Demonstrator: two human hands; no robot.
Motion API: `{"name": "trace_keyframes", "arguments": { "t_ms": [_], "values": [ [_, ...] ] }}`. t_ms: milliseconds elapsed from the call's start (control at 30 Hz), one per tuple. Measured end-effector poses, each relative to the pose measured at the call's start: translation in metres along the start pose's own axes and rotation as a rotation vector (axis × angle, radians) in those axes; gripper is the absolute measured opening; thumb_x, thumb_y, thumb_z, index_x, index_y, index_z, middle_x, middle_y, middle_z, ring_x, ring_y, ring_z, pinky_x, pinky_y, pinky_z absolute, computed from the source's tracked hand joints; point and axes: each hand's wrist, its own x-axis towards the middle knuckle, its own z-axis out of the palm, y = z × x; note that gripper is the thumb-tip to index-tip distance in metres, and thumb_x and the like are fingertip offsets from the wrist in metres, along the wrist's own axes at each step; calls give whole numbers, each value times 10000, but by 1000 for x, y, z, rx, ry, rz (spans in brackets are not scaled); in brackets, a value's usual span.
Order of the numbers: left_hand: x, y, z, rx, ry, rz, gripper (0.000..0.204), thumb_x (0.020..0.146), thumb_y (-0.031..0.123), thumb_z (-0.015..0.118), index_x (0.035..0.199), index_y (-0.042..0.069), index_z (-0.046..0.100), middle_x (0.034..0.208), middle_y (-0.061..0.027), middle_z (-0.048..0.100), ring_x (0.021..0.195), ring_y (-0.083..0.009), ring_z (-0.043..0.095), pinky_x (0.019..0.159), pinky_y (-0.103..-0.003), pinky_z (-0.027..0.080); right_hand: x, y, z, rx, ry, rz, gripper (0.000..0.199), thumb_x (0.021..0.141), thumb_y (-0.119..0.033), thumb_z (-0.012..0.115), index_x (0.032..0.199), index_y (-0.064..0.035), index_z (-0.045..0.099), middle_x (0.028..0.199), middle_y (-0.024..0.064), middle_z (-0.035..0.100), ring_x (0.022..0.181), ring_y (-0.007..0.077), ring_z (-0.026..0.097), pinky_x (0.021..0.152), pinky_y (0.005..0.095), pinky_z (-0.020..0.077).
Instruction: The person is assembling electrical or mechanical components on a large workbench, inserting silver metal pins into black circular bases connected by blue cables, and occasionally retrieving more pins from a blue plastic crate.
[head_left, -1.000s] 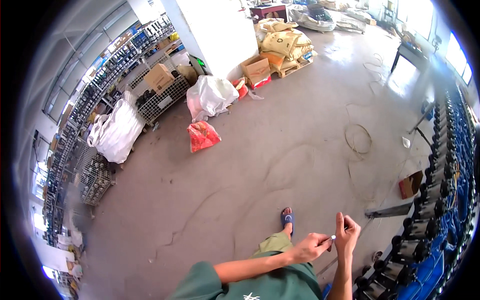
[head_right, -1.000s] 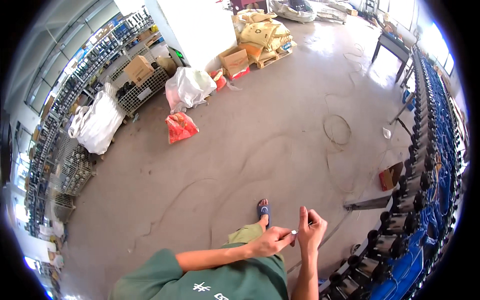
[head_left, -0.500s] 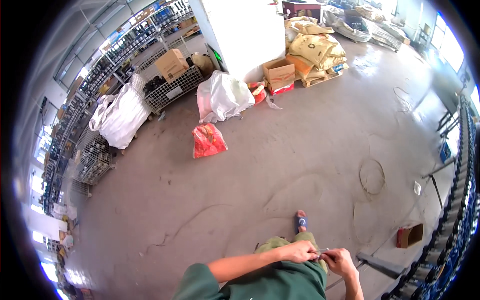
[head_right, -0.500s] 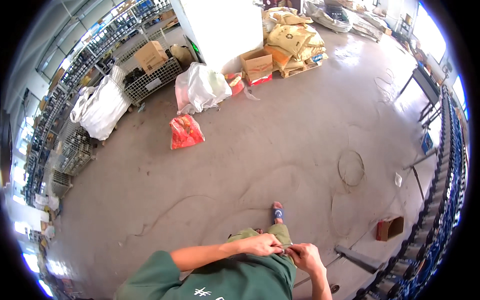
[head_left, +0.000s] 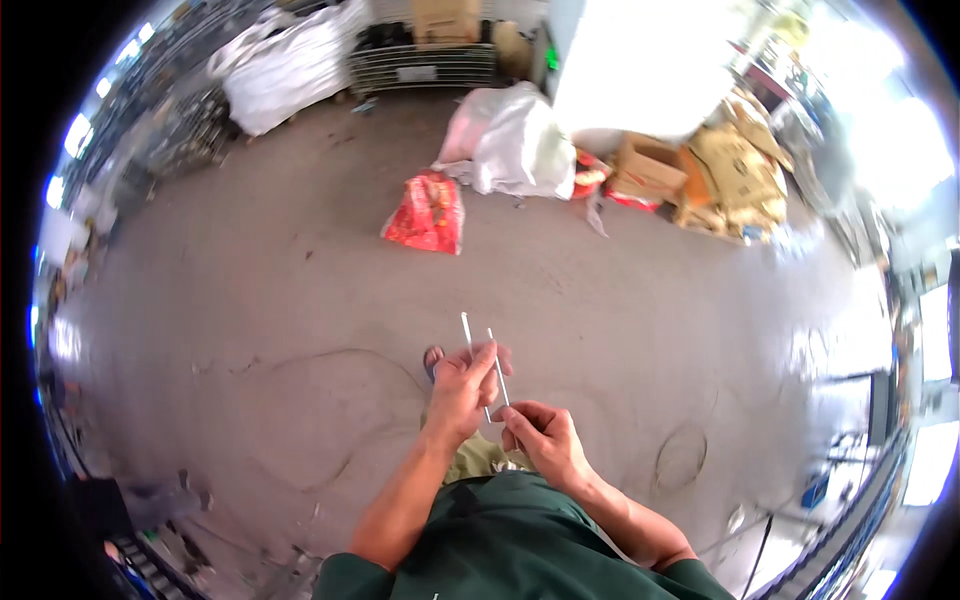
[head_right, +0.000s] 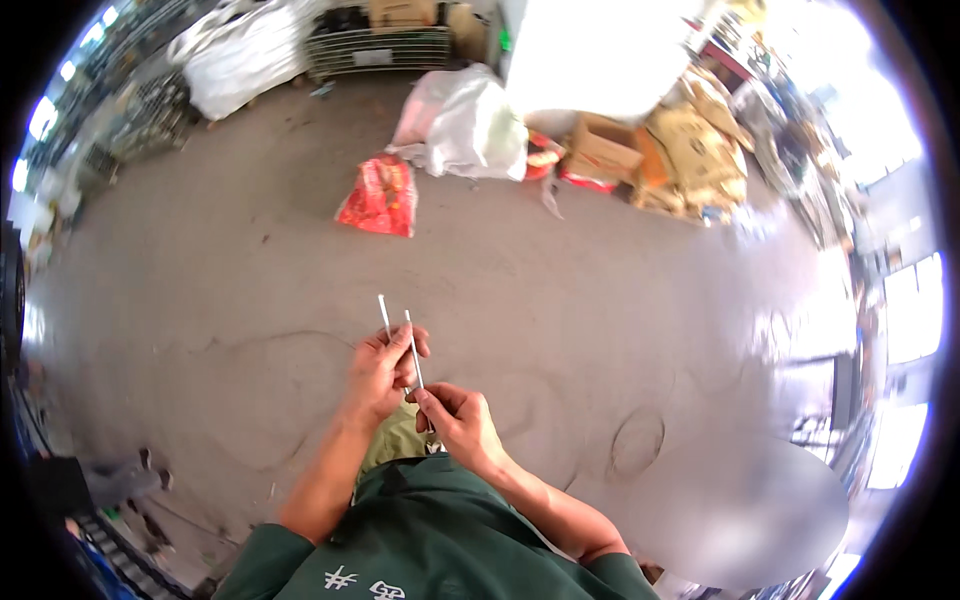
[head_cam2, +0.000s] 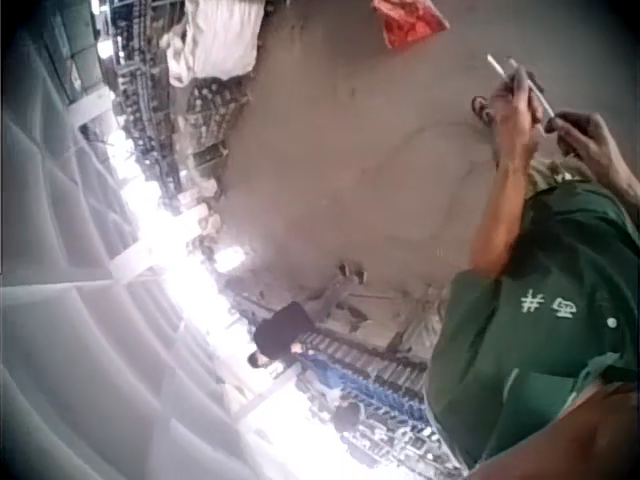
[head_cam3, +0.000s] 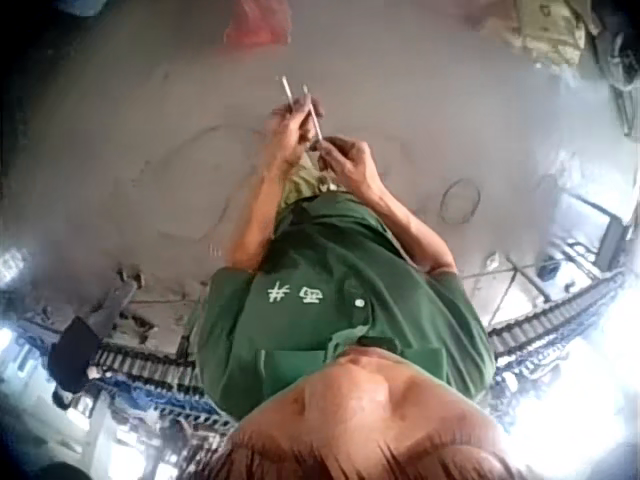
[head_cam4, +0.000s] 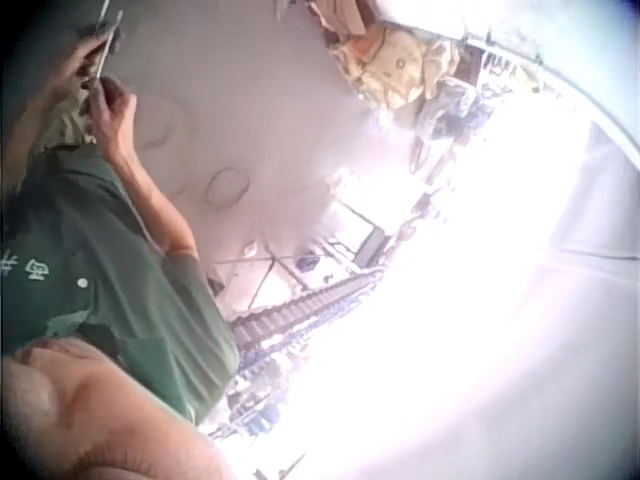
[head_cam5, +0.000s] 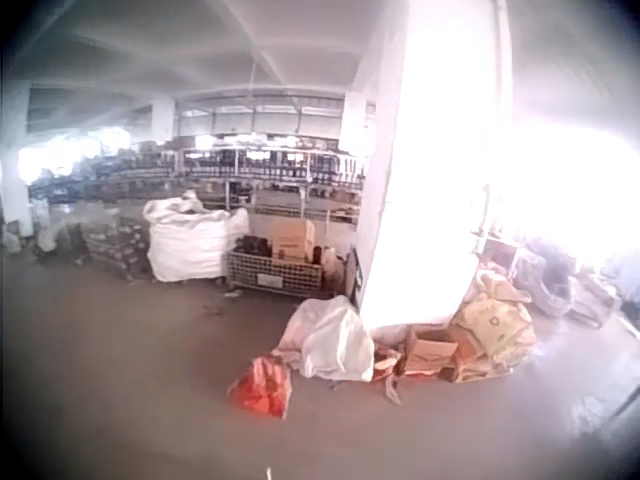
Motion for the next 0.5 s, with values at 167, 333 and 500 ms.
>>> {"name": "trace_keyframes", "arguments": {
  "t_ms": [167,333,500],
  "values": [
    [125,44,-89,-131,214,-25,246,1011,201,620,1025,-37,683,755,-50,655,500,-46,420,468,-238,330,209,2,43,-67,-118,-14,269,1035,-215,594,1106,7,727,765,-6,668,686,46,529,612,226,431],
    [318,21,-269,-191,457,35,287,994,132,623,1268,56,575,845,-51,655,490,-48,447,434,-221,341,498,100,39,-453,-36,247,370,914,-354,736,1071,-20,740,825,51,745,727,122,670,678,327,531],
    [465,11,-370,-397,504,-213,232,1021,207,609,1054,-13,672,644,9,530,464,-57,422,400,-249,284,800,262,5,-1328,62,173,265,939,-297,575,944,-84,732,869,142,746,825,343,718,741,494,559]
  ]
}}
